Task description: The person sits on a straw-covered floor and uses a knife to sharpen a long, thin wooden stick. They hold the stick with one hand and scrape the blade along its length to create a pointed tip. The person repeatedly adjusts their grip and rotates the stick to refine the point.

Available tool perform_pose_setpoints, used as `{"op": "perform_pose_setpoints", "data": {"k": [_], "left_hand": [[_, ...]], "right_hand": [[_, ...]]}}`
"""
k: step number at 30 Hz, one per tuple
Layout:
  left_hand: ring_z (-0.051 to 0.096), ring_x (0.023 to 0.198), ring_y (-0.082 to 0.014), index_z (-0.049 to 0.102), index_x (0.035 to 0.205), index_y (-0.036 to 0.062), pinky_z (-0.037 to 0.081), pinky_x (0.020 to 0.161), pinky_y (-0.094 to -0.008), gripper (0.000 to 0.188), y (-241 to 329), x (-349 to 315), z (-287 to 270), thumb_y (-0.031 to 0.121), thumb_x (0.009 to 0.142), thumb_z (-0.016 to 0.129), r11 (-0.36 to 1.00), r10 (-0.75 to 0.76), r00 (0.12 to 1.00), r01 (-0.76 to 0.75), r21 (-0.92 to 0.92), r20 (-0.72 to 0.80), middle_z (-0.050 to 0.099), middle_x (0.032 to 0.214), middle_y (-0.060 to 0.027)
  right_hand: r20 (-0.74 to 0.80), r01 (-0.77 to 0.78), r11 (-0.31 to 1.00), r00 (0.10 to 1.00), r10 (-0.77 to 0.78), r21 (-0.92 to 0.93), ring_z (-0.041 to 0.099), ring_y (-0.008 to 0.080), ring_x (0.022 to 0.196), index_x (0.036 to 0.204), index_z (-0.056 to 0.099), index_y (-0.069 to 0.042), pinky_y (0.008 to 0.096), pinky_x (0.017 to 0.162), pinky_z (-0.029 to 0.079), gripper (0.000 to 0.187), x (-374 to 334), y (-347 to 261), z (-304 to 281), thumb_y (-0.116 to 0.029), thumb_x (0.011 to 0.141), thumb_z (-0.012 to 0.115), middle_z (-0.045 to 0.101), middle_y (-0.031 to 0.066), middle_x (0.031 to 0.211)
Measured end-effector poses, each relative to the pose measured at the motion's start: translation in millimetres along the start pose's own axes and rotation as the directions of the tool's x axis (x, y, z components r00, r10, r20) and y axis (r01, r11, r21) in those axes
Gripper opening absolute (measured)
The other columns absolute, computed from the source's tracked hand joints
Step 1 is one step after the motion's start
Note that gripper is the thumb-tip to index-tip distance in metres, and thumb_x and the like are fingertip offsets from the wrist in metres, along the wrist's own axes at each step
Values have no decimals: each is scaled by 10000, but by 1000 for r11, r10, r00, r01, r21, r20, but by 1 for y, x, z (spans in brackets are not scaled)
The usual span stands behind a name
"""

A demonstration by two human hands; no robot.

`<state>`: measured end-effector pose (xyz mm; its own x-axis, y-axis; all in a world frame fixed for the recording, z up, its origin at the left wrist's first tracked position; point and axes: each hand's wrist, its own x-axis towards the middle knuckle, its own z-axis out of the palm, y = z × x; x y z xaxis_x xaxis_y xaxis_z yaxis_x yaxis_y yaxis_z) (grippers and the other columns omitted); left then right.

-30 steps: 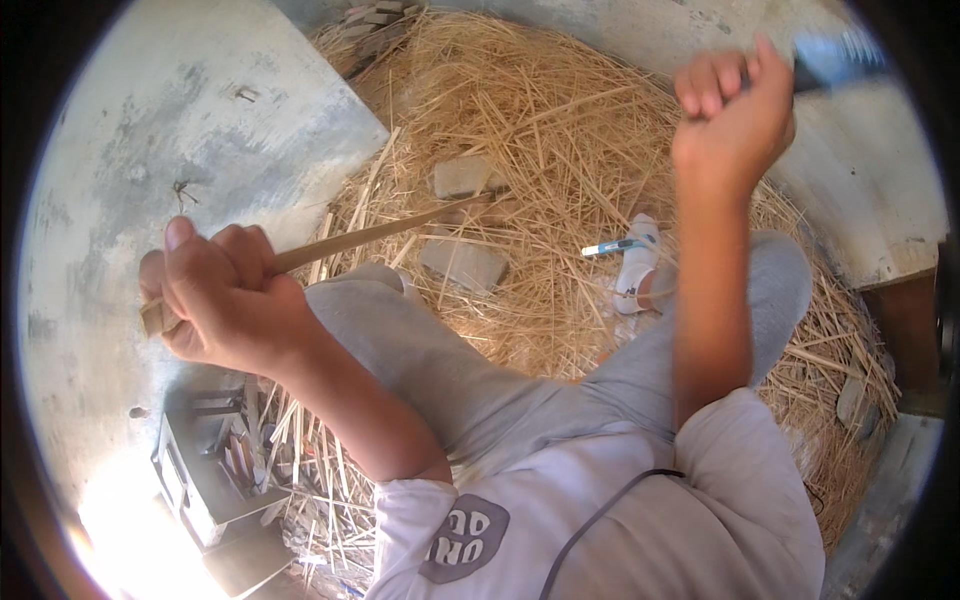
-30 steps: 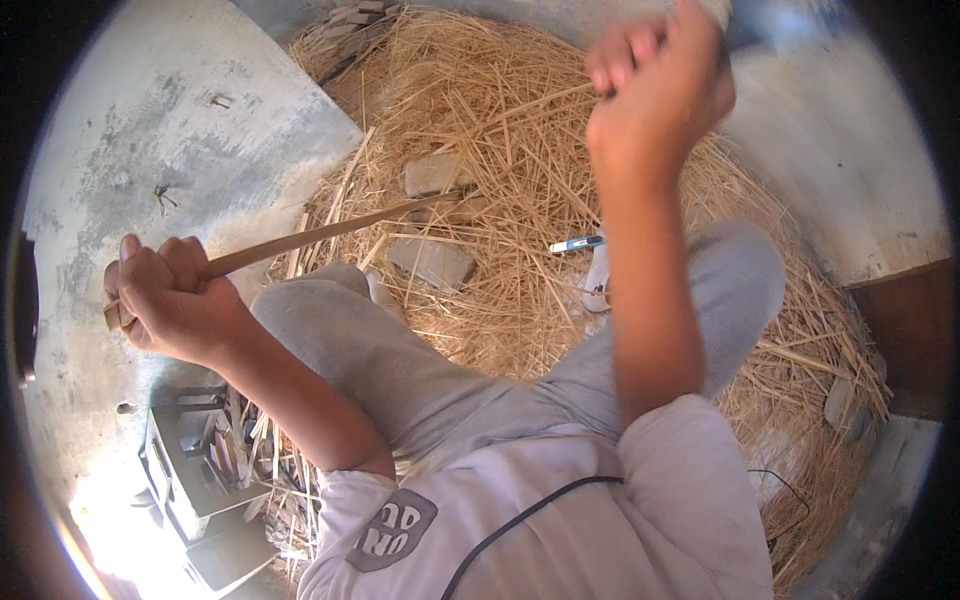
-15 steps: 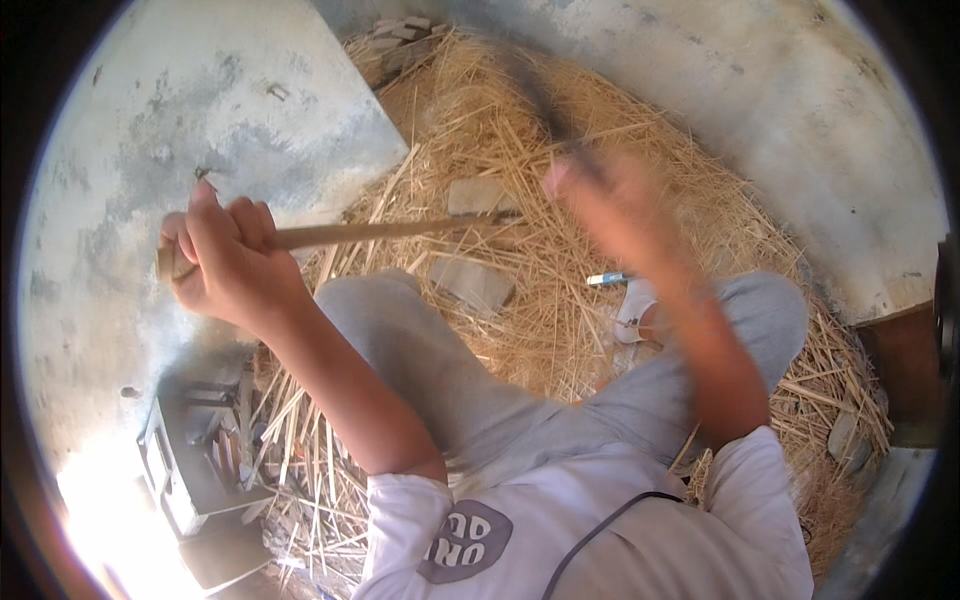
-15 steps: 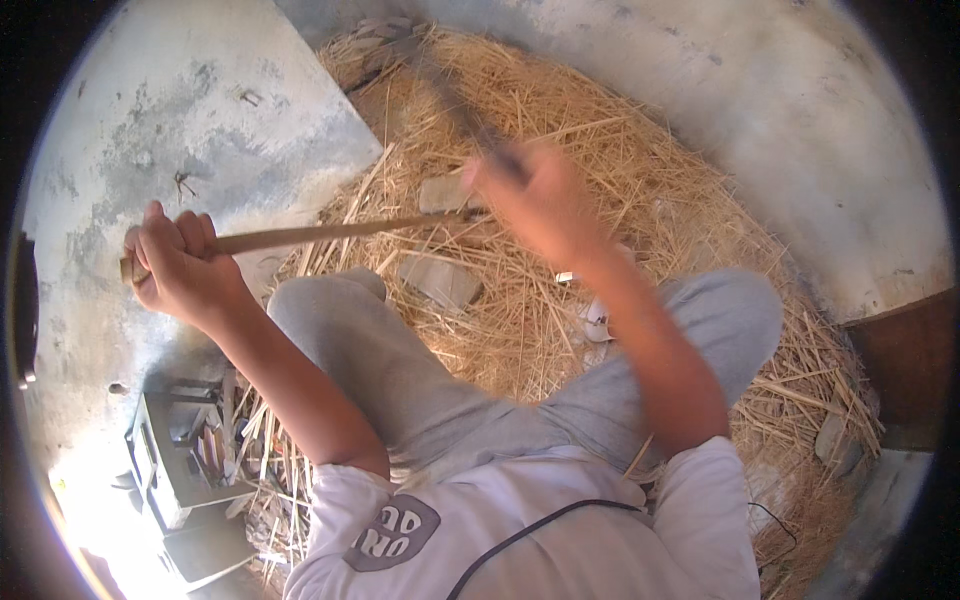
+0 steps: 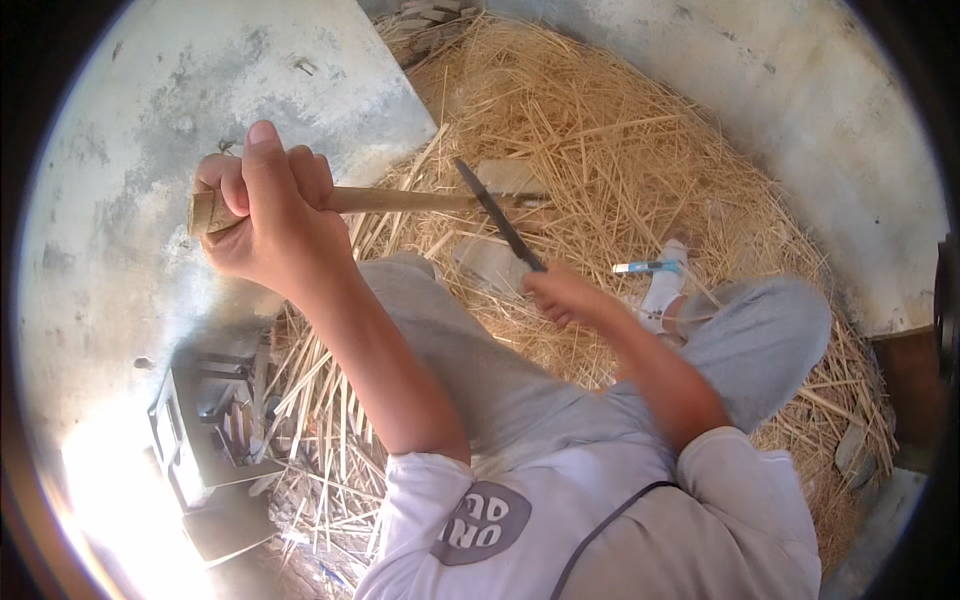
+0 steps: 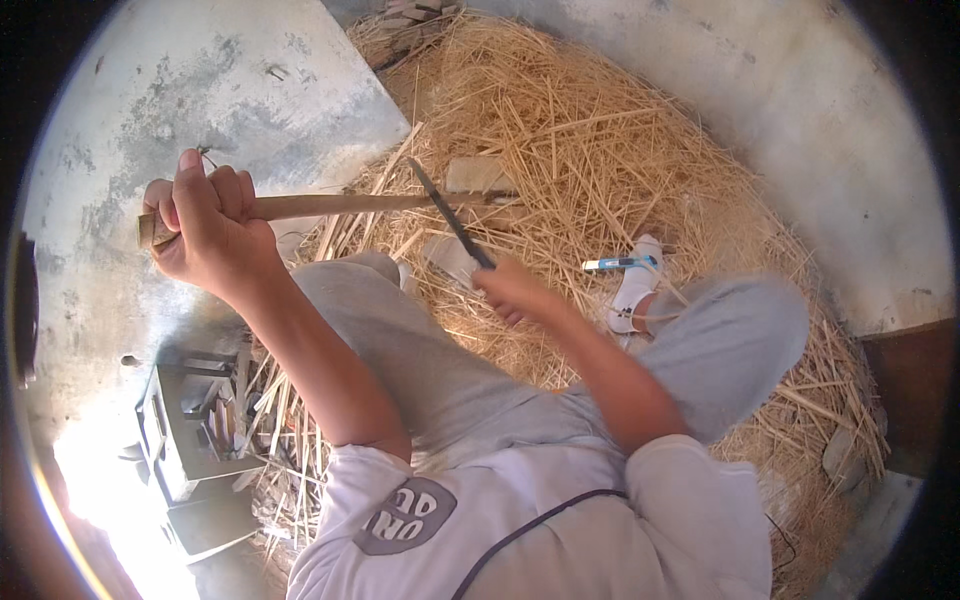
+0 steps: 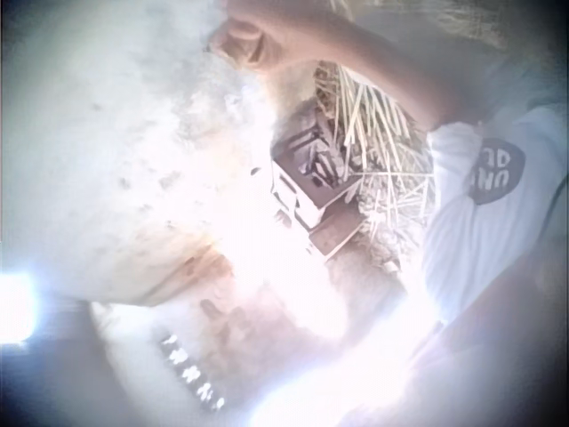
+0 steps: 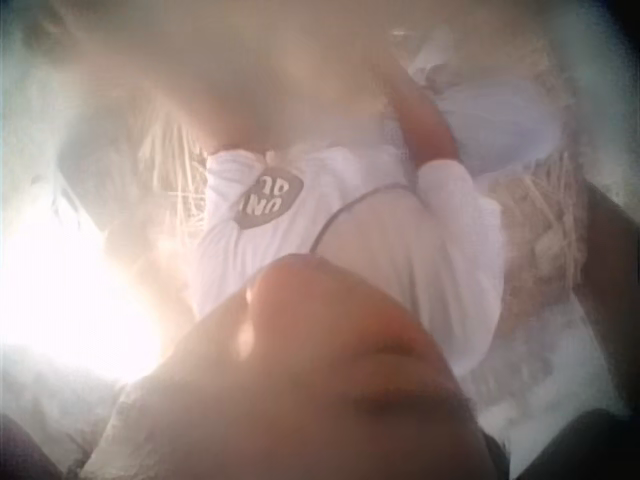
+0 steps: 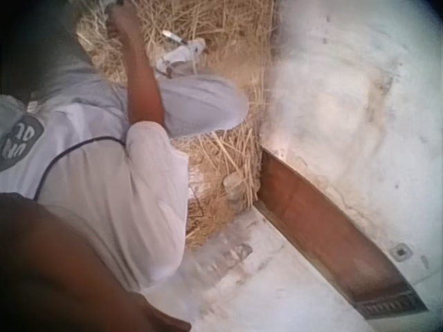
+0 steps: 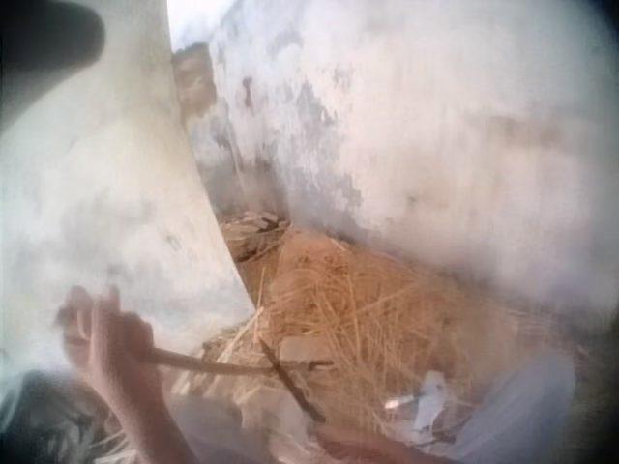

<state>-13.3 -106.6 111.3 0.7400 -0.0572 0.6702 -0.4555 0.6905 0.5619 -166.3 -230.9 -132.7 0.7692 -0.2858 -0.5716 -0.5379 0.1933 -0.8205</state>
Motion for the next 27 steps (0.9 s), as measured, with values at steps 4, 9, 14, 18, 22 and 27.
{"op": "perform_pose_setpoints", "data": {"k": [4,9,14,18,22,27], "left_hand": [[240,375,-14,318,652,179,135,366,-242,460,0,16,-14,-79,839,649,1000,20,1000,-20,-22,0,340,491,62],[202,373,-20,317,648,189,133,367,-238,469,-4,20,-42,-77,824,661,998,29,1000,-29,-56,-5,330,484,65],[238,363,-7,327,631,184,123,341,-250,472,3,16,-30,-44,848,679,999,37,999,-36,-39,34,348,460,65],[264,352,0,330,620,187,111,326,-256,476,-4,11,-12,-32,880,663,997,10,980,5,-75,198,358,440,61],[180,370,-10,308,615,199,103,356,-247,503,-1,15,-30,-85,877,630,998,-21,988,30,-58,151,321,452,76],[164,373,-22,314,611,183,103,360,-246,495,5,16,-48,-90,856,646,998,23,992,-16,-55,126,312,460,75]], "right_hand": [[-340,251,864,843,-417,-437,620,231,915,1258,579,-13,368,759,491,596,-72,-75,-43,-500,920,639,648,112,961],[-744,800,574,274,-609,-175,423,19,497,864,591,-108,196,464,343,204,-171,-155,-126,-270,985,616,525,-41,683],[-956,992,88,-66,-288,-95,484,96,565,742,411,-114,248,496,384,336,-127,-103,-131,-258,970,611,522,15,704],[-346,174,940,897,-275,-295,553,160,736,975,496,-70,312,659,435,276,7,34,23,-321,966,610,593,84,856],[-127,314,827,902,-413,-466,623,224,907,1208,582,-25,376,822,485,434,-42,-24,-7,-383,963,608,665,152,1009],[-580,546,732,465,-669,-407,485,119,700,1010,578,-58,301,625,382,299,-166,-175,-94,-347,940,610,549,36,785]]}}
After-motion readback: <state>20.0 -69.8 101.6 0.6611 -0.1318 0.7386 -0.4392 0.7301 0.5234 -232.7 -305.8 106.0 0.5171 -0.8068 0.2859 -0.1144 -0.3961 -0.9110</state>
